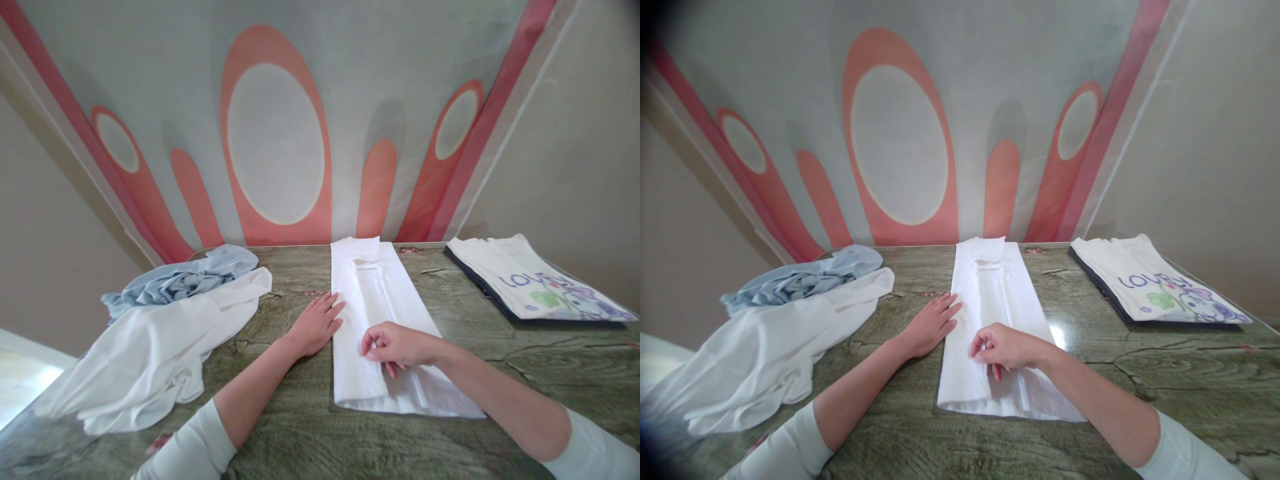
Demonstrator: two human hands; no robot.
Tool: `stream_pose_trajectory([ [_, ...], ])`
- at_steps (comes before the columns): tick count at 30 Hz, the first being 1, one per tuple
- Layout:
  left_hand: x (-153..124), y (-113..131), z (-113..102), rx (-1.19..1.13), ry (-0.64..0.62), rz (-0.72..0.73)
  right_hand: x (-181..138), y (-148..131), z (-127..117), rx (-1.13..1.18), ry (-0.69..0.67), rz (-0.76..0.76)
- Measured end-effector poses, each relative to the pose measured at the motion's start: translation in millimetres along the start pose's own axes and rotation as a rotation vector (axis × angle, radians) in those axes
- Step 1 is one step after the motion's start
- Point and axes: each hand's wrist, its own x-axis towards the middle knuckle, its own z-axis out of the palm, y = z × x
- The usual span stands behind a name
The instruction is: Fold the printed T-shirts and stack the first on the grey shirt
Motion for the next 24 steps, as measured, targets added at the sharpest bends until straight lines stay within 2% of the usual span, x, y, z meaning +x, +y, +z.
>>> stream_pose_trajectory([
  [4,-2.1,4.5,-2.8,0.004,-0.031,0.002,0.1,-0.7,-2.2,0.015,-0.03,0.015],
  [12,-21.1,37.3,-11.6,-0.009,-0.13,0.137,2.1,4.9,-8.5,0.04,-0.122,0.018],
  [24,-22.6,41.0,-16.9,0.01,-0.167,0.142,3.9,7.0,-11.5,0.034,-0.259,0.077],
])
